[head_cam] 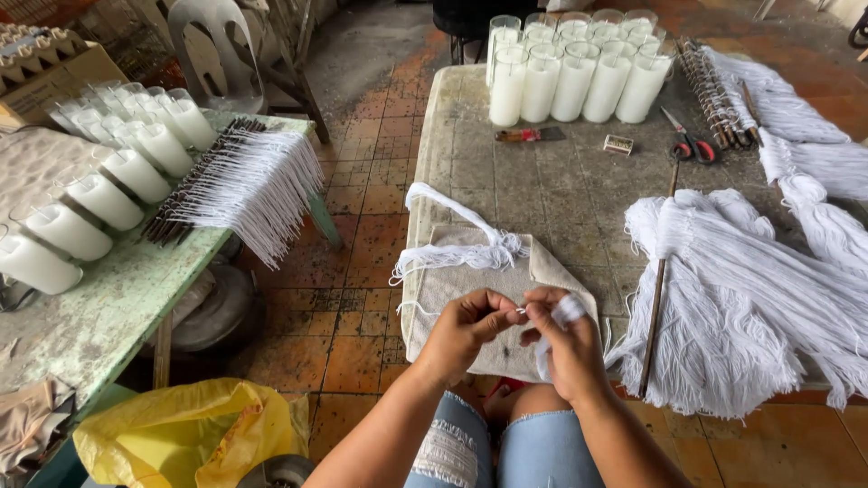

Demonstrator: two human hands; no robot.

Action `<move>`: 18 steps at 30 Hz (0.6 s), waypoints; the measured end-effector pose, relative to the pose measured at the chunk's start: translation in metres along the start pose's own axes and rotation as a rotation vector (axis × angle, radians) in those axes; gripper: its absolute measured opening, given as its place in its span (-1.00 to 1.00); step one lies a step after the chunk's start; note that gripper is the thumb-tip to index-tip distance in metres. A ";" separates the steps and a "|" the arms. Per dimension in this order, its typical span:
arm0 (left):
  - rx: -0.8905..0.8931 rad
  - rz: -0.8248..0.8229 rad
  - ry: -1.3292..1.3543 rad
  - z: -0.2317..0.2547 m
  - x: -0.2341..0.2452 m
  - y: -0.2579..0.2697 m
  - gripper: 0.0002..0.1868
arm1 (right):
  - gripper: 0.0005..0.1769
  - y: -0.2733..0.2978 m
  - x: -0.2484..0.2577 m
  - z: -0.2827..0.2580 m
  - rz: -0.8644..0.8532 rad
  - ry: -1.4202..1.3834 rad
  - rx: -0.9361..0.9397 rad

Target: A person is manually separating and organizing long cotton candle wicks from a large bundle, tying them into smaller manageable groups at a workbench.

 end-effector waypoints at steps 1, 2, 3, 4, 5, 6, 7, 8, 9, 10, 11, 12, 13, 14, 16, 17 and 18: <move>-0.082 0.057 -0.073 0.012 -0.001 0.000 -0.86 | -0.78 0.000 0.006 0.021 0.140 -0.246 -0.203; -0.080 0.057 -0.072 0.011 0.002 0.000 -0.86 | -0.78 0.000 0.011 0.030 0.142 -0.246 -0.206; -0.237 0.018 -0.247 0.019 0.002 0.002 -0.91 | -0.70 0.002 0.008 0.048 0.054 -0.374 -0.385; -0.393 -0.022 -0.421 0.025 -0.001 0.006 -0.95 | -0.61 0.007 0.004 0.065 -0.034 -0.501 -0.565; -0.389 -0.024 -0.418 0.027 -0.001 0.008 -0.95 | -0.61 0.009 0.001 0.060 -0.030 -0.500 -0.569; -0.415 -0.074 -0.410 0.031 -0.004 0.010 -0.92 | -0.64 0.010 -0.001 0.054 -0.009 -0.494 -0.538; -0.440 -0.124 -0.401 0.035 -0.007 0.012 -0.89 | -0.67 0.011 -0.003 0.047 0.011 -0.488 -0.506; -0.440 -0.123 -0.400 0.030 -0.007 0.009 -0.89 | -0.67 0.009 -0.008 0.041 0.012 -0.487 -0.507; -0.396 0.005 -0.346 0.025 0.002 0.004 -0.94 | -0.71 0.006 -0.010 0.033 0.036 -0.478 -0.455; -0.347 0.135 -0.292 0.018 0.011 0.002 -0.97 | -0.74 0.005 -0.013 0.026 0.060 -0.469 -0.408; -0.343 0.138 -0.291 0.015 0.012 0.001 -0.97 | -0.74 0.005 -0.013 0.027 0.060 -0.469 -0.413; -0.339 0.196 -0.262 0.013 0.015 0.000 -0.93 | -0.77 0.000 -0.010 0.017 0.022 -0.271 -0.231; -0.335 0.253 -0.233 0.011 0.019 -0.001 -0.90 | -0.79 -0.002 -0.010 0.007 -0.017 -0.074 -0.050; -0.334 0.250 -0.233 0.015 0.017 0.001 -0.90 | -0.79 -0.002 -0.001 0.012 -0.014 -0.074 -0.051; -0.486 0.373 -0.417 0.035 0.015 0.011 -0.91 | -0.80 -0.001 0.013 0.017 -0.075 0.161 0.050; -0.484 0.372 -0.416 0.038 0.013 0.013 -0.91 | -0.80 0.001 0.011 0.012 -0.074 0.161 0.048; -0.580 0.410 -0.541 0.048 0.009 0.018 -0.89 | -0.83 0.002 0.007 0.001 -0.096 0.274 0.142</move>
Point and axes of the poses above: each hand's wrist, its own y-axis away from the middle knuckle, its own x-axis out of the back of the hand, z = x × y, the point moved 6 cm from there along -y, towards the middle knuckle, and after that the axes turned 12 degrees about -y, right-handed, at the moved point
